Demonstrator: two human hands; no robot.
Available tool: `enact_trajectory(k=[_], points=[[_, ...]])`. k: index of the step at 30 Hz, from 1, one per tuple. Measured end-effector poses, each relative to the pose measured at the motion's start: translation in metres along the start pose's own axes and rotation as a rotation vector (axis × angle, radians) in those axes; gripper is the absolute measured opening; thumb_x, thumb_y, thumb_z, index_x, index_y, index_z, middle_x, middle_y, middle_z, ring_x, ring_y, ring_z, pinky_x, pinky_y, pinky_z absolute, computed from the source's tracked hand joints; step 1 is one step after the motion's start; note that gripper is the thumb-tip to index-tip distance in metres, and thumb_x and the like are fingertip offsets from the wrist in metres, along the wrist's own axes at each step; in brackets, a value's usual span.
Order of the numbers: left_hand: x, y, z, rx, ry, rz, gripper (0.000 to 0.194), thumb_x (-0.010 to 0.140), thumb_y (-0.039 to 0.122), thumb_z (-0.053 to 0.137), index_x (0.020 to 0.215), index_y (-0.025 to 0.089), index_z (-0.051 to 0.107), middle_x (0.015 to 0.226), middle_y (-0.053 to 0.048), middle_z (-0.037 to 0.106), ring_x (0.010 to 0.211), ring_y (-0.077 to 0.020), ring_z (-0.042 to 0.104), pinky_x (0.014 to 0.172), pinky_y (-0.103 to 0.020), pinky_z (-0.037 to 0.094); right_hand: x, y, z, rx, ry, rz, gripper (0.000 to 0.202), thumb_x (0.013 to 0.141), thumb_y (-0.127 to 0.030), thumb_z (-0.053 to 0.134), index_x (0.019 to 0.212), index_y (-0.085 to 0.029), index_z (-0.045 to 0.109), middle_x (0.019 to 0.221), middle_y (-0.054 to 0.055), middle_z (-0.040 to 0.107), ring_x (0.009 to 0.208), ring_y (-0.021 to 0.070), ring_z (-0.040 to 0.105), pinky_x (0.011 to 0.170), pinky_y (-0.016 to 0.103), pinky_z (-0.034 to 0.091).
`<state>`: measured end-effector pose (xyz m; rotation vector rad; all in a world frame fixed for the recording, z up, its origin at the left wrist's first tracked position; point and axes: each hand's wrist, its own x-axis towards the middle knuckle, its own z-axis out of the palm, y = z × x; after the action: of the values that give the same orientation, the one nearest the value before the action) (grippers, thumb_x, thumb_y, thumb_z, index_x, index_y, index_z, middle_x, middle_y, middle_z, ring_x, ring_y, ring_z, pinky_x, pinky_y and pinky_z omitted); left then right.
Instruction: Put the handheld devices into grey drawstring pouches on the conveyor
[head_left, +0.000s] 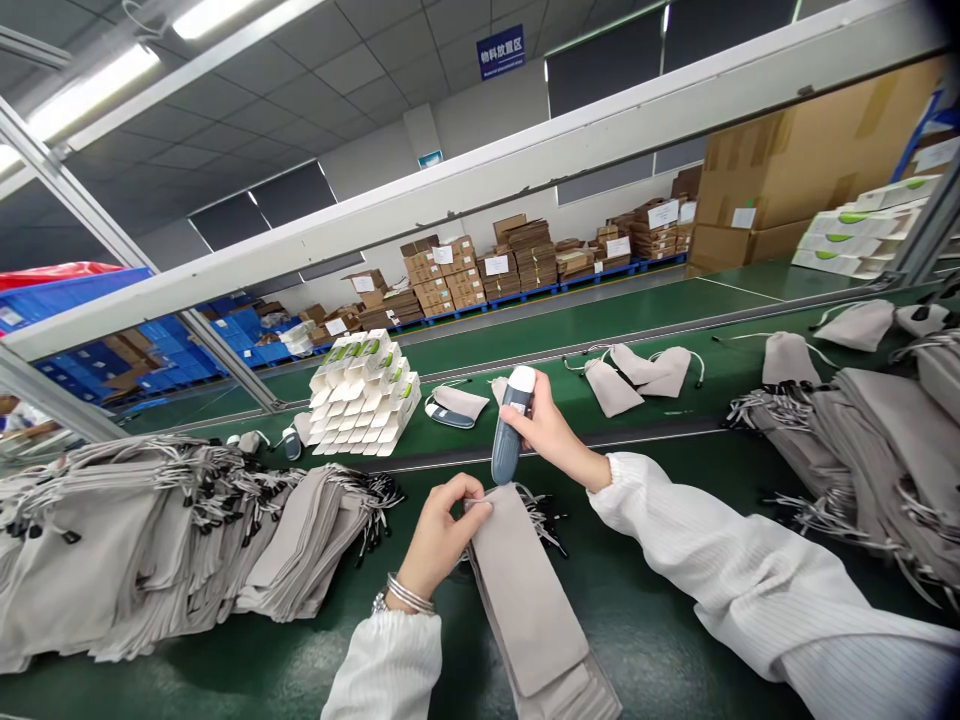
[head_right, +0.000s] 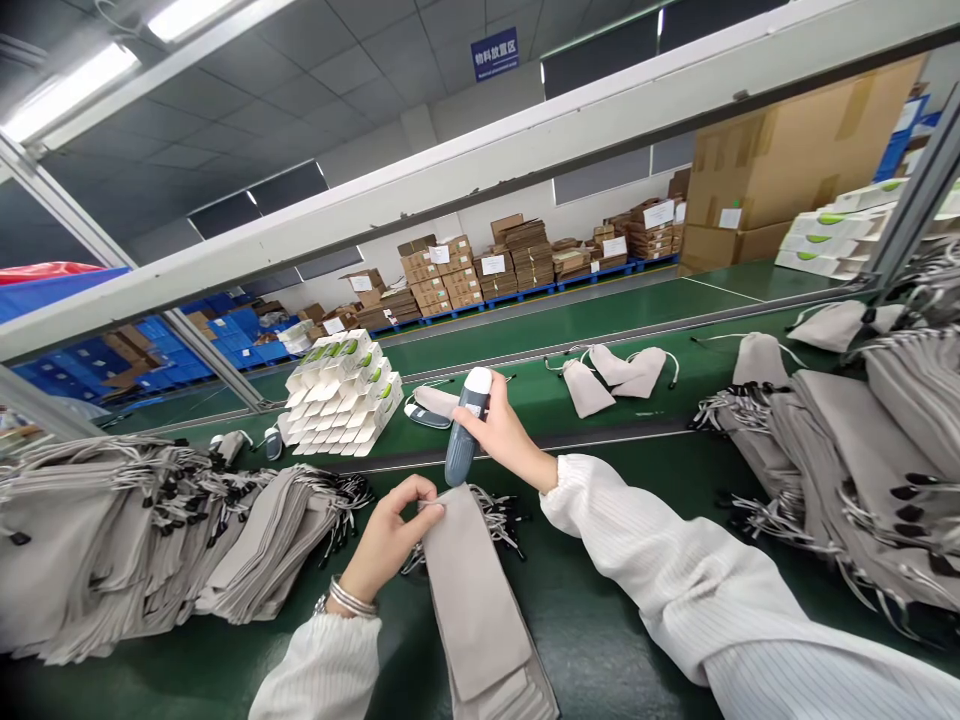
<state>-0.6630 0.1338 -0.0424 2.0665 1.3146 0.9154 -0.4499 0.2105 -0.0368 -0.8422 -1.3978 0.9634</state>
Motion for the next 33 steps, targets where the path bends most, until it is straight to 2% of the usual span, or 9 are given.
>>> enact_trajectory(k=[4, 9, 12, 17, 21, 25, 27, 30, 33], points=[[-0.006, 0.015, 0.007, -0.168, 0.08, 0.046, 0.015, 0.083, 0.029, 0.07, 0.074, 0.019, 0.063, 0.077, 0.0, 0.055, 0.071, -0.014, 0.048, 0.068, -0.027, 0.038, -0.008, -0.01, 0.004, 0.037, -0.046, -0.03, 0.059, 0.091, -0.044, 0.065, 0.135, -0.028, 0.028, 0.095, 0.0, 0.056, 0.051, 0.007, 0.05, 0.043, 0.021, 0.042], [-0.001, 0.027, 0.018, -0.309, 0.477, 0.1, 0.012, 0.076, 0.027, 0.078, 0.073, 0.019, 0.07, 0.095, -0.005, 0.056, 0.089, -0.017, 0.056, 0.069, -0.024, 0.042, -0.018, -0.026, 0.004, -0.039, -0.471, 0.059, 0.037, 0.102, -0.05, 0.042, 0.113, -0.019, 0.06, 0.078, 0.0, 0.056, 0.045, 0.0056, 0.042, 0.043, 0.022, 0.033], [0.001, 0.029, 0.014, -0.415, 0.602, 0.049, 0.016, 0.074, 0.028, 0.08, 0.074, 0.018, 0.068, 0.095, -0.004, 0.058, 0.089, -0.0155, 0.057, 0.07, -0.023, 0.044, -0.021, -0.038, -0.001, 0.041, -0.66, 0.187, 0.032, 0.098, -0.047, 0.054, 0.109, -0.018, 0.064, 0.068, -0.003, 0.05, 0.048, 0.0054, 0.035, 0.045, 0.02, 0.026], [-0.006, 0.018, -0.006, -0.674, 0.765, -0.106, 0.026, 0.078, 0.04, 0.077, 0.083, 0.02, 0.061, 0.063, 0.007, 0.044, 0.05, -0.0063, 0.035, 0.045, -0.018, 0.027, -0.016, -0.058, -0.016, 0.511, -0.409, 0.353, 0.034, 0.082, -0.04, 0.074, 0.092, -0.022, 0.047, 0.058, -0.013, 0.022, 0.047, 0.0043, 0.012, 0.042, 0.018, 0.01], [-0.013, -0.004, 0.003, -0.363, 0.535, -0.1, 0.024, 0.083, 0.036, 0.071, 0.101, 0.021, 0.067, 0.083, 0.0, 0.06, 0.063, -0.0106, 0.051, 0.059, -0.023, 0.044, -0.005, -0.064, -0.03, 0.586, -0.026, 0.141, 0.028, 0.085, -0.035, 0.07, 0.098, -0.022, 0.048, 0.057, -0.014, 0.024, 0.046, 0.0048, 0.015, 0.05, 0.021, 0.039], [-0.017, -0.033, 0.024, 0.014, 0.287, -0.174, 0.028, 0.082, 0.033, 0.068, 0.108, 0.023, 0.071, 0.107, -0.008, 0.069, 0.098, -0.0238, 0.063, 0.09, -0.039, 0.05, 0.021, -0.043, -0.039, 0.149, 0.346, -0.304, 0.019, 0.094, -0.031, 0.055, 0.109, -0.023, 0.047, 0.062, -0.009, 0.044, 0.051, 0.0094, 0.037, 0.066, 0.027, 0.048], [-0.016, -0.043, 0.03, 0.009, 0.214, -0.221, 0.027, 0.084, 0.034, 0.064, 0.107, 0.022, 0.07, 0.106, -0.007, 0.071, 0.102, -0.0247, 0.064, 0.095, -0.041, 0.048, 0.038, -0.023, -0.035, -0.213, 0.333, -0.35, 0.037, 0.095, -0.029, 0.053, 0.129, -0.023, 0.041, 0.088, 0.0, 0.062, 0.063, 0.0124, 0.052, 0.069, 0.029, 0.047], [-0.012, -0.048, 0.03, -0.045, 0.161, -0.238, 0.019, 0.086, 0.034, 0.06, 0.095, 0.021, 0.07, 0.096, -0.005, 0.071, 0.091, -0.0215, 0.064, 0.089, -0.038, 0.049, 0.065, 0.015, -0.015, -0.672, 0.076, -0.182, 0.056, 0.096, -0.025, 0.049, 0.148, -0.023, 0.03, 0.132, 0.011, 0.057, 0.08, 0.0152, 0.061, 0.076, 0.031, 0.047], [-0.007, -0.046, 0.026, -0.021, 0.159, -0.233, 0.01, 0.082, 0.028, 0.062, 0.082, 0.02, 0.069, 0.084, -0.003, 0.067, 0.081, -0.0196, 0.061, 0.081, -0.035, 0.047, 0.088, 0.054, 0.014, -0.822, -0.134, -0.037, 0.048, 0.091, -0.021, 0.058, 0.137, -0.019, 0.048, 0.129, 0.014, 0.06, 0.093, 0.021, 0.063, 0.081, 0.032, 0.046]])
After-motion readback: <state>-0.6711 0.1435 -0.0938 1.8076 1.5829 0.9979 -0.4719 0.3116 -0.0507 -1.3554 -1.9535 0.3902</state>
